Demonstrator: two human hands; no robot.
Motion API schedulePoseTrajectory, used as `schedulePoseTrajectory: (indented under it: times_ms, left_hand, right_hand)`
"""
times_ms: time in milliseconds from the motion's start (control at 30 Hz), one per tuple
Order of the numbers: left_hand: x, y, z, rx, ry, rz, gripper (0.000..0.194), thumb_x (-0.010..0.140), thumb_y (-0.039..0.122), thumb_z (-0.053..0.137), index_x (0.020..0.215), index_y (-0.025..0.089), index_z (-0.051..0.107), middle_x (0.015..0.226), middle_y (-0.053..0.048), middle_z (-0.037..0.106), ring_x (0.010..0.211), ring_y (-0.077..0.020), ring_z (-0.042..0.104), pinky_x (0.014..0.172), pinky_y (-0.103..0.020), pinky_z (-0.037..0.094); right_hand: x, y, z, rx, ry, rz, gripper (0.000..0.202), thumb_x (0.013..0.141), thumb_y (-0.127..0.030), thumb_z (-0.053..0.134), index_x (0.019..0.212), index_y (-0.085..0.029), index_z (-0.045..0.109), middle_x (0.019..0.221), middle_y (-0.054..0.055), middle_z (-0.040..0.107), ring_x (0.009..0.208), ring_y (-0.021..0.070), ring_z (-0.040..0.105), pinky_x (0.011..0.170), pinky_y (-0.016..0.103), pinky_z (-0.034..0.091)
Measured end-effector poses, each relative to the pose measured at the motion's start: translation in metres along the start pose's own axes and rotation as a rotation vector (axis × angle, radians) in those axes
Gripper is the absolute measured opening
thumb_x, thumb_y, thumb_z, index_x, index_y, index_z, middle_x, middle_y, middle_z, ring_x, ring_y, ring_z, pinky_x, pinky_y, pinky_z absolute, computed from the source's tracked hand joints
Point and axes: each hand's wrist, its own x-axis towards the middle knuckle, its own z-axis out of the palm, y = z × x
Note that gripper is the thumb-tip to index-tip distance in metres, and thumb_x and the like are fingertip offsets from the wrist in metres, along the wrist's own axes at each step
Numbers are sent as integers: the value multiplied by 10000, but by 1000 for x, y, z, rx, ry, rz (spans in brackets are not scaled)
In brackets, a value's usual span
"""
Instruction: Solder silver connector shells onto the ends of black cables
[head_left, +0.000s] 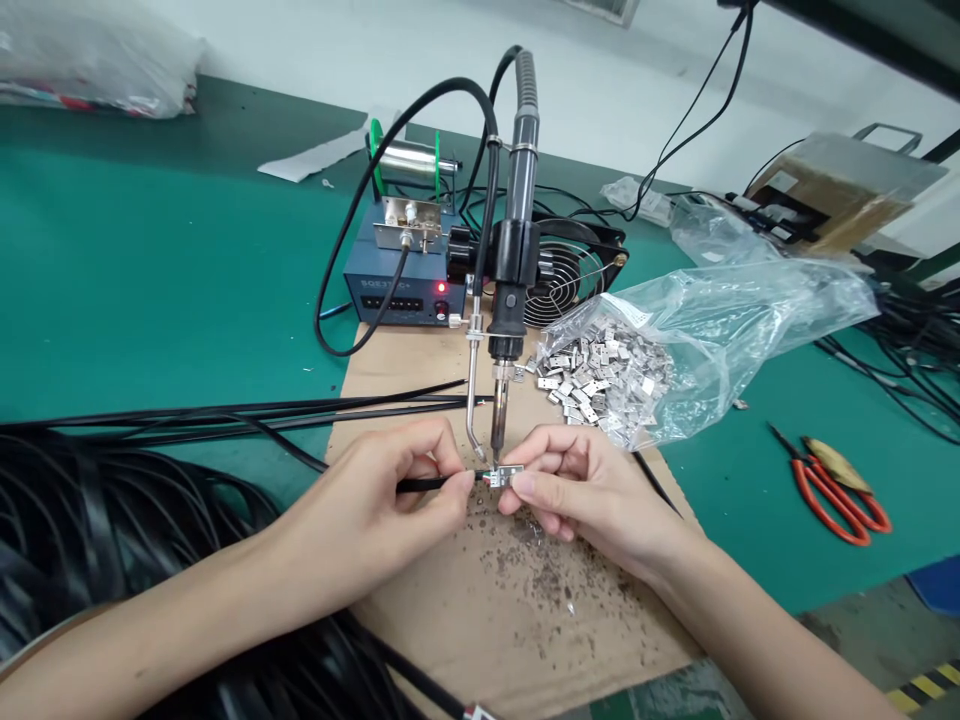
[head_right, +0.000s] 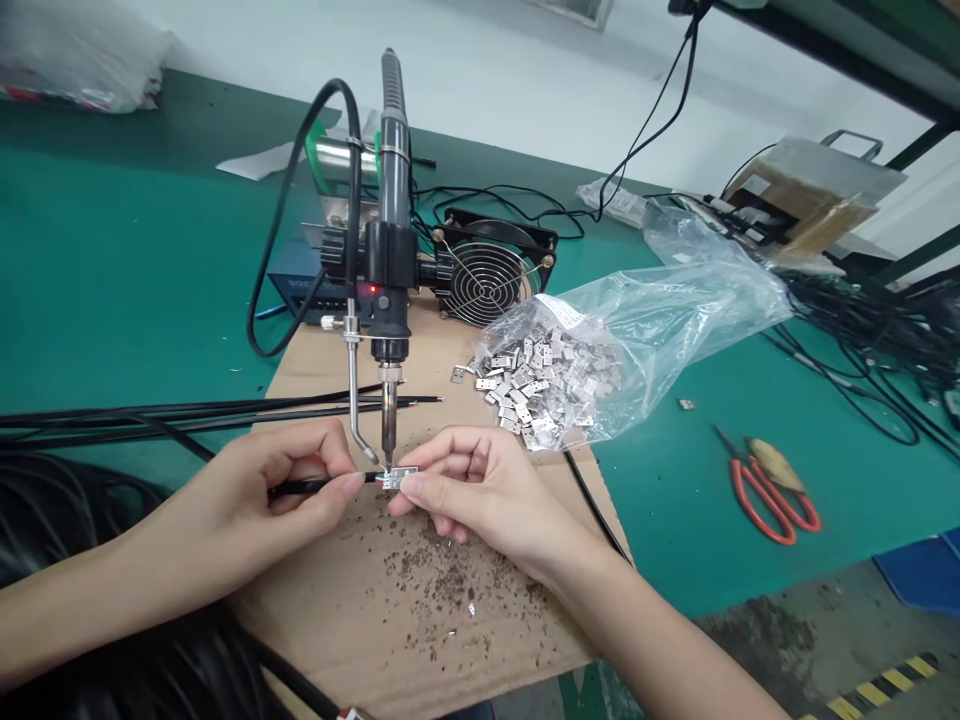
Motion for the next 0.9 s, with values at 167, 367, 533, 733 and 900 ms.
schedulePoseTrajectory:
  times_ms: [167, 367, 533, 733, 900]
  left_hand:
    - [2, -3, 0, 98, 6, 27, 181, 800, 279, 528, 632, 221, 488, 533, 83, 460, 513, -99, 418, 489, -202, 313]
    - [1, -3, -2, 193, -31, 27, 192, 800, 301, 505, 629, 219, 477, 542, 59, 526, 513, -114, 456, 493, -211, 329]
    - [-9, 1, -1, 270, -113, 57, 191, 822, 277, 470, 640, 219, 458, 498, 80, 456, 469, -95, 358, 450, -210, 233]
    - [-14, 2, -1, 315, -143, 92, 195, 838, 278, 443, 650, 225, 455, 503, 93, 394, 458, -95, 333, 448, -228, 218]
    - [-17, 4, 0, 320, -155, 76, 206, 837, 299, 434, 647, 225, 456, 516, 89, 397, 463, -96, 341, 454, -233, 231]
  right_hand:
    - [0, 0, 1, -59, 56, 18, 201, 633, -184, 882, 770, -180, 735, 683, 21, 764, 406, 50, 475, 359, 165, 328]
    - [-3, -4, 2, -122, 55, 48, 184, 666, -243, 870, 754, -169, 727, 668, 31, 758, 405, 48, 469, 363, 165, 332]
    - [-9, -7, -3, -167, -29, 95, 210, 626, -185, 892, 761, -161, 734, 677, 31, 764, 423, 52, 507, 381, 160, 364]
    - [-12, -6, -6, -122, -125, 68, 178, 665, -154, 870, 762, -164, 721, 688, 11, 771, 436, 44, 536, 401, 144, 402]
    - [-13, -7, -6, -98, -162, 70, 148, 730, -221, 841, 756, -156, 710, 677, 7, 767, 444, 41, 549, 415, 142, 418]
